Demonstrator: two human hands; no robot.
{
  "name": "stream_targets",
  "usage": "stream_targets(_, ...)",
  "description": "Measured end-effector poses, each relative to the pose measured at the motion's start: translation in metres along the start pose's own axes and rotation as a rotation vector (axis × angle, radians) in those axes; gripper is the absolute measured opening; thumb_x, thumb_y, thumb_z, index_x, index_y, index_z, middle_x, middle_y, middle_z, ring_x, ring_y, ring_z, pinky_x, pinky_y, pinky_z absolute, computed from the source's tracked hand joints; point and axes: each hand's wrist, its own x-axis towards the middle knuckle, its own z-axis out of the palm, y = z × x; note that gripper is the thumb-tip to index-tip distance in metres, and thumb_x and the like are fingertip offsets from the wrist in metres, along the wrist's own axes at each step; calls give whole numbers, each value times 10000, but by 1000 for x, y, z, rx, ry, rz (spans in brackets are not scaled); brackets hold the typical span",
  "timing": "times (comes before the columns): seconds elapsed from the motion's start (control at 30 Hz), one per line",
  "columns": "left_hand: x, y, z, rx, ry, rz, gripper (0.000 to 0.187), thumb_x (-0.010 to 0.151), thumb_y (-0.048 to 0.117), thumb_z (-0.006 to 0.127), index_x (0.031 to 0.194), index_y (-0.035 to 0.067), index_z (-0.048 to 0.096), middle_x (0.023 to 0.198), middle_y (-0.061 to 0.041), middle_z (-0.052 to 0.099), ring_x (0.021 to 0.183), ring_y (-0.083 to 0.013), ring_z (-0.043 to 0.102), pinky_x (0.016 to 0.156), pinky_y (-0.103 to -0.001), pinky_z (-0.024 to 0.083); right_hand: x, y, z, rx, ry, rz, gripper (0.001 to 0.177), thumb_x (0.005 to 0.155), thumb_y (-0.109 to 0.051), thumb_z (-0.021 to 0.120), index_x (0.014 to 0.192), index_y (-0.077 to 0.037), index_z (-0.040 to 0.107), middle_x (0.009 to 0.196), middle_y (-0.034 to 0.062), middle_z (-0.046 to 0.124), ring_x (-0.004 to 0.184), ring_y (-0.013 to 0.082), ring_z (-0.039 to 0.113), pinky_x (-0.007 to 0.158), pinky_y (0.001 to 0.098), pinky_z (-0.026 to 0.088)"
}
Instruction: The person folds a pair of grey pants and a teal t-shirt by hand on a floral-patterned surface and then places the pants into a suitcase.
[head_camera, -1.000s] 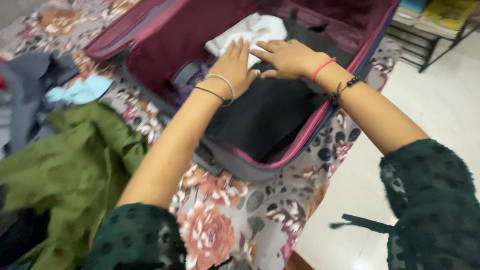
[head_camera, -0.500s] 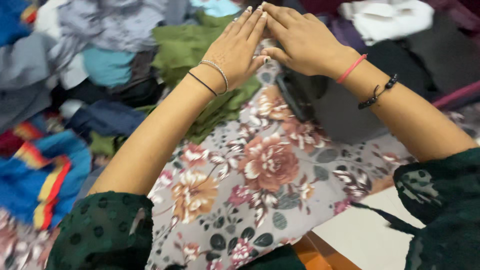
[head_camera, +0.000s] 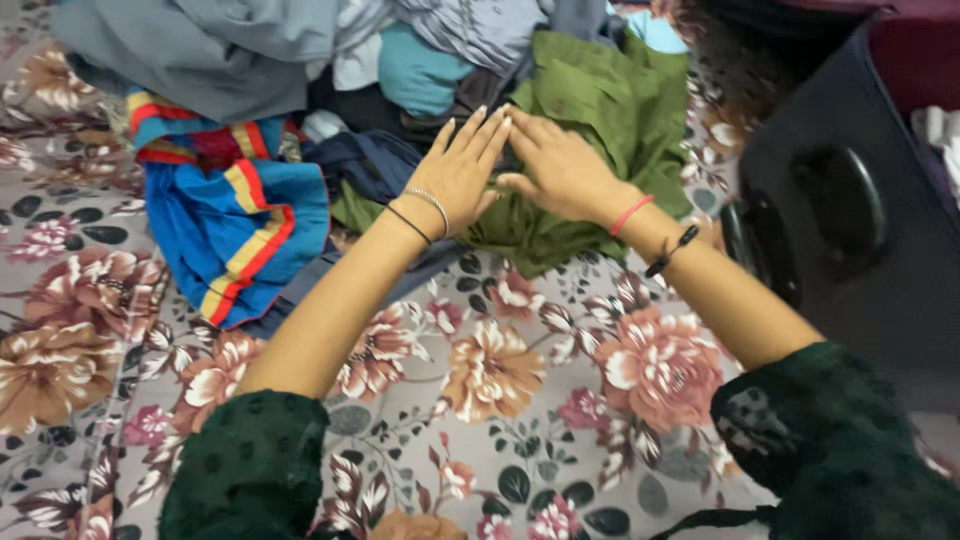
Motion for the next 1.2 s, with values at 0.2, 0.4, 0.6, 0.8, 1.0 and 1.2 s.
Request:
stream_targets(0.2,-7,-60,68,45,-134,-188,897,869,331,706,1580,6,267,1653,-160,255,1523,-333,232,1197,-526,244,65,17,84,38,-43,32,754,918,-380,708,1470,57,437,1597,229,364,1414,408,415,1106,468,421)
stream_targets(0.4,19,-121,135,18,-84,-450,803,874,289,712,1529,-13,359,1638,-191,280,1521,-354,249,1202,-499,261,123,67,168,68,14,123,674,886,-399,730,1433,-47,557,1585,280,347,1416,467,390,1147,495,377)
stream_targets(0.6,23,-138,150,-84,-102,-523,810,874,277,734,1524,-24,357,1641,-209,267,1521,-370,269,1212,-480,285,173,98,209,358,-151,658,496,920,-566,651,1352,-324,661,1584,143,404,1414,473,379,1113,580,293)
stream_targets(0.8,14,-152,145,-193,-49,-581,950,823,283,799,1544,-28,265,1644,-220,244,1518,-385,261,1198,-468,305,198,102,226,471,213,463,330,913,-376,727,1136,-144,802,1315,132,677,1242,313,590,1096,376,425)
stream_targets(1.0,9,-152,125,-373,289,-669,1157,728,218,897,1598,38,156,1650,-243,218,1474,-459,279,1179,-484,334,191,42,157,1304,308,410,219,883,-122,676,1050,-24,778,1158,42,726,1102,159,610,994,281,449)
stream_targets(1.2,6,-156,115,-582,470,-635,1120,670,188,928,1568,110,262,1546,-234,419,1429,-427,426,1168,-447,386,179,-10,108,1469,246,432,246,893,-78,610,1033,5,795,1200,7,685,1077,159,596,913,313,411)
